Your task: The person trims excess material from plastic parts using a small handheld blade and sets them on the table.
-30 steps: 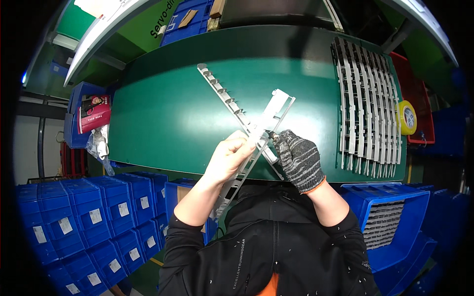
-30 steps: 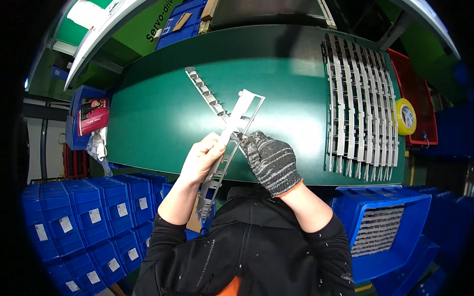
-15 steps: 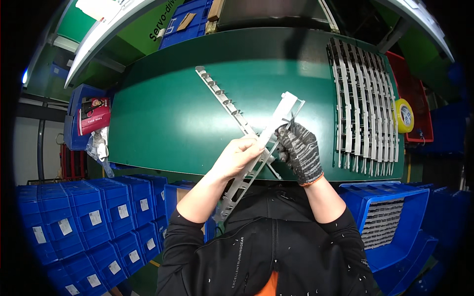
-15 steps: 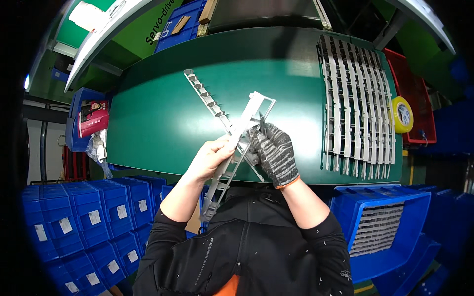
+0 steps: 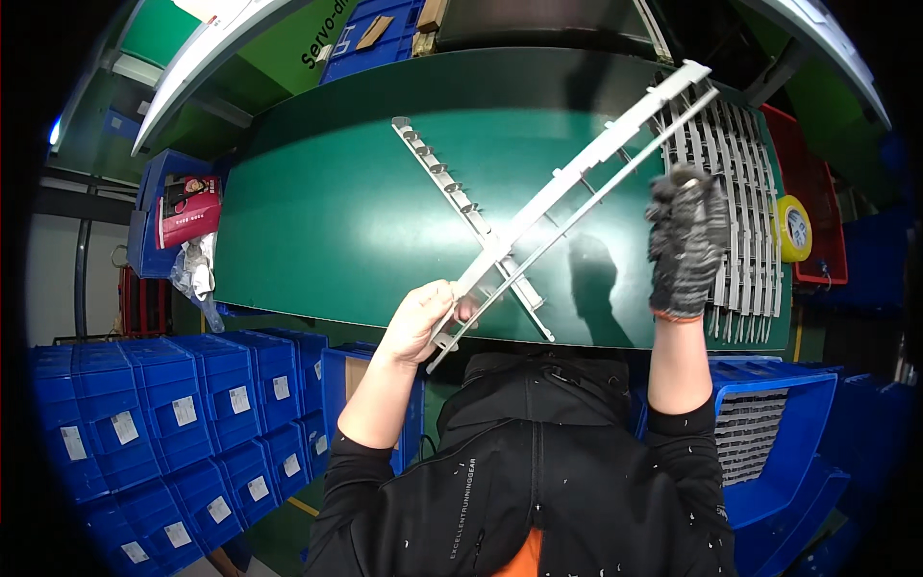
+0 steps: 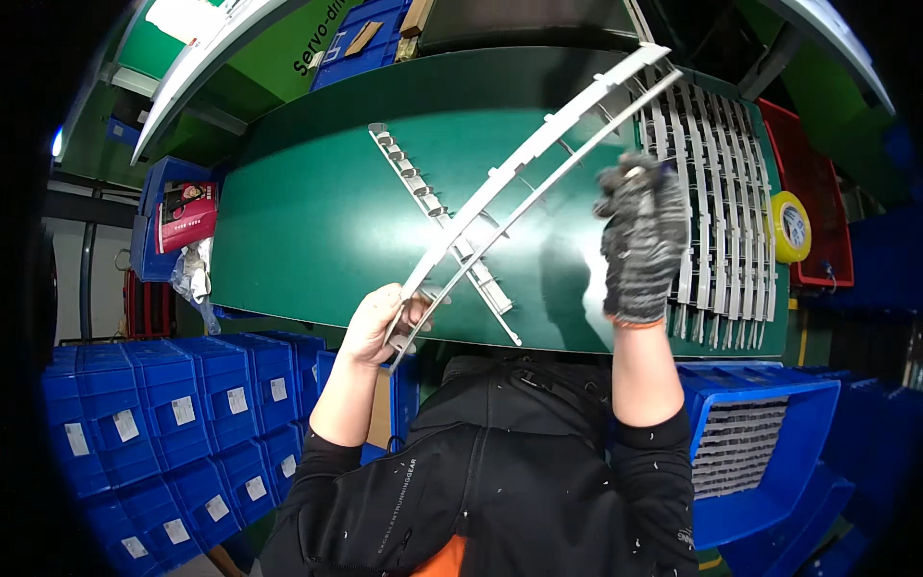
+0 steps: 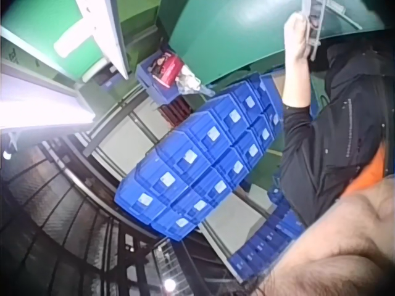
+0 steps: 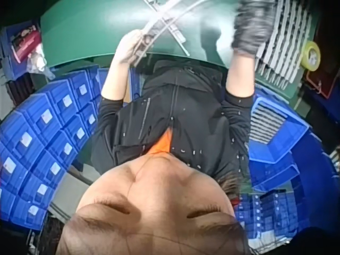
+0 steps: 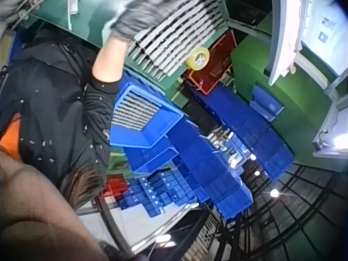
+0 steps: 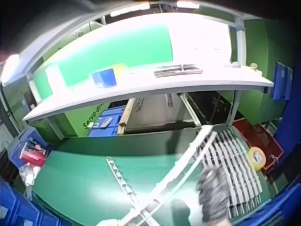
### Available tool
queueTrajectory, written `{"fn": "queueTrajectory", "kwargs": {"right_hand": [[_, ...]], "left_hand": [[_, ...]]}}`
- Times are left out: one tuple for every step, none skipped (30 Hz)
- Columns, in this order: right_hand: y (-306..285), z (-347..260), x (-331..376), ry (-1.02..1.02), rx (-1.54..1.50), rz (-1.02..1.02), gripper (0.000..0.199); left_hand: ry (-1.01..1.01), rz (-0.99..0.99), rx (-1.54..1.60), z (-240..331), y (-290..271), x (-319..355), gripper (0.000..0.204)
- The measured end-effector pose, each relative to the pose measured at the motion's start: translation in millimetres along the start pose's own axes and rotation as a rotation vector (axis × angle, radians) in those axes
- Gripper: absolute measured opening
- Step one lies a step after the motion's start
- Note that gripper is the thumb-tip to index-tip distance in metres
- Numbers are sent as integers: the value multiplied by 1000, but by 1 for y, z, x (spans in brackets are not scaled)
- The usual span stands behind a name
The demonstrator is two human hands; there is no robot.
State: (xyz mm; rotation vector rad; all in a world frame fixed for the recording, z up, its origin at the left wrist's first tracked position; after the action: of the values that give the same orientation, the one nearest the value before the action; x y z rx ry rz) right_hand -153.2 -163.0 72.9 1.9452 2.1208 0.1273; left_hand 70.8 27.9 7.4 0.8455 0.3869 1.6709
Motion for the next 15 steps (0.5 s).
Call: {"fn": "queueTrajectory", "kwargs": {"right_hand": [[8, 14, 18, 92, 114, -141, 22], [14, 27, 38, 183, 235, -274, 24], [24, 27, 51, 57, 492, -459, 24], [32, 26, 61, -154, 532, -484, 23], [35, 25, 65, -197, 628, -519, 20], [40, 18, 68, -489, 828, -488, 17], [40, 18, 68, -492, 829, -479, 17], [39, 18, 68, -495, 831, -468, 17], [40, 19, 71, -524, 876, -539, 16], [40, 20, 73, -552, 922, -610, 16], [38, 24, 79, -435, 880, -732, 15], [36, 28, 86, -316, 831, -855, 15], [33, 26, 88, -321, 839, -831, 15], [32, 25, 88, -327, 846, -808, 15], [32, 23, 88, -325, 847, -805, 15]], "left_hand": [[28, -43, 137, -5, 2, -3, 27], [48, -92, 277, -12, 3, -8, 27], [45, -93, 277, -15, 8, -12, 27], [9, -88, 394, -17, 15, -14, 27], [-27, -83, 510, -20, 21, -17, 26], [-27, -81, 509, -23, 23, -18, 26], [-41, -112, 551, -26, 27, -19, 26], [-57, -144, 593, -28, 31, -21, 25], [-70, -135, 622, -29, 34, -22, 23], [-73, -137, 622, -30, 34, -23, 23], [-93, -69, 585, -31, 32, -26, 26], [-109, 1, 548, -33, 30, -27, 29], [-110, 2, 548, -33, 33, -29, 29], [-66, -6, 478, -32, 37, -31, 25], [-24, -16, 408, -31, 40, -32, 23]]}}
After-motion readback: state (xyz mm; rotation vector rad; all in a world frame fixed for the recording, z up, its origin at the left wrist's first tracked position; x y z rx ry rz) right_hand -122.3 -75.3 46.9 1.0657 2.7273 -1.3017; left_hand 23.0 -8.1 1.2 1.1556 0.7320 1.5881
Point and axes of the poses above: each hand's wrist, its own x-axis away from the middle knuckle, its own y-axis out of the palm, z = x × y, the point moved 4 cm from there along -x, towards the middle knuckle, and after that the axes turned 15 degrees about x, right-handed, at the moved point
